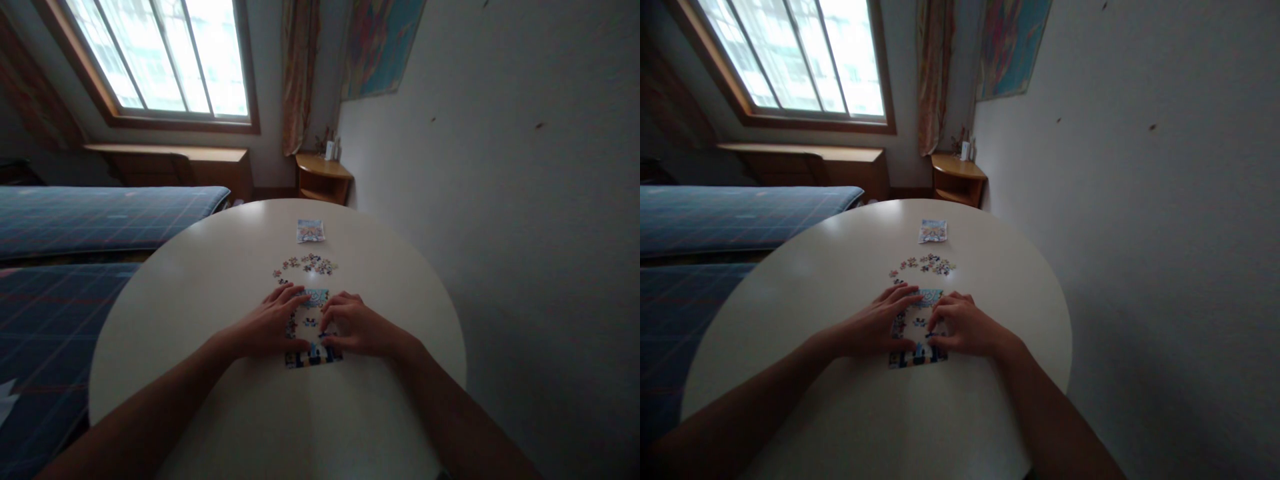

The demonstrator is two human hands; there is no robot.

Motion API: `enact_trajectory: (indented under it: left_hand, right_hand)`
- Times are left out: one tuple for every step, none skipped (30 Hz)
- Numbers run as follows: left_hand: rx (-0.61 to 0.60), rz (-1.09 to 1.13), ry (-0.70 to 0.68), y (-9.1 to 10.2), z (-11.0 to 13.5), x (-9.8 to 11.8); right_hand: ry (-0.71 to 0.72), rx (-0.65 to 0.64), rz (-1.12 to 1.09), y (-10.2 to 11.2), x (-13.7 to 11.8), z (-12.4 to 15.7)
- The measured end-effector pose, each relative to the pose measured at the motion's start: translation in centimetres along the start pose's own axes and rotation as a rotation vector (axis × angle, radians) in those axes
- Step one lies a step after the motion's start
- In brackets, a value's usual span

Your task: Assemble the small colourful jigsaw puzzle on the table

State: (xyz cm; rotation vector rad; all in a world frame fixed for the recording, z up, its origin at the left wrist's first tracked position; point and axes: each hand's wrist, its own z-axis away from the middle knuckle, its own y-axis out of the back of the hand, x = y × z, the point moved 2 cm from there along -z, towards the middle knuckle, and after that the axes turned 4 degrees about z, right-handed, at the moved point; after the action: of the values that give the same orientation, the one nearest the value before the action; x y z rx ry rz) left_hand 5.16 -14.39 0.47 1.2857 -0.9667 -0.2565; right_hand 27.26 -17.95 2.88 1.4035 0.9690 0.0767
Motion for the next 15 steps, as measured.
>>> enact_trajectory:
  left_hand:
    - [0.007,0.004,-0.005,-0.02,0.02,-0.04]
    - [0.011,0.008,-0.011,-0.03,0.03,-0.06]
    - [0.015,0.011,-0.014,-0.03,0.04,-0.07]
    - [0.015,0.013,-0.013,-0.01,0.05,-0.04]
    - [0.013,0.013,-0.01,0.02,0.05,0.0]
    - [0.008,0.011,-0.006,0.05,0.04,0.05]
    - [0.002,0.008,0.0,0.08,0.04,0.11]
    - [-0.004,0.004,0.006,0.09,0.03,0.15]
    - [-0.008,0.0,0.011,0.08,0.02,0.18]
    - [-0.009,-0.003,0.014,0.06,0.02,0.18]
    - [-0.006,-0.004,0.013,0.03,0.01,0.15]
    - [-0.002,-0.005,0.009,-0.01,0.0,0.11]
    - [0.003,-0.005,0.003,-0.05,0.0,0.06]
    - [0.005,-0.005,-0.002,-0.09,-0.01,0.01]
    - [0.005,-0.004,-0.004,-0.11,-0.01,-0.04]
  right_hand:
    - [-0.001,0.005,-0.002,0.01,0.04,0.0]
    - [-0.002,0.011,-0.004,0.0,0.07,-0.02]
    - [-0.006,0.015,-0.005,-0.03,0.11,-0.05]
    - [-0.012,0.018,-0.005,-0.07,0.15,-0.08]
    - [-0.017,0.02,-0.005,-0.13,0.19,-0.12]
    - [-0.02,0.021,-0.004,-0.19,0.22,-0.16]
    - [-0.022,0.021,-0.004,-0.24,0.24,-0.19]
    - [-0.023,0.021,-0.004,-0.29,0.25,-0.23]
    - [-0.024,0.02,-0.004,-0.34,0.24,-0.25]
    - [-0.024,0.02,-0.004,-0.37,0.21,-0.27]
    - [-0.024,0.02,-0.005,-0.39,0.18,-0.29]
    - [-0.026,0.023,-0.007,-0.4,0.14,-0.31]
    - [-0.027,0.025,-0.009,-0.41,0.11,-0.32]
    - [-0.026,0.028,-0.012,-0.42,0.09,-0.33]
    - [-0.024,0.031,-0.015,-0.42,0.09,-0.33]
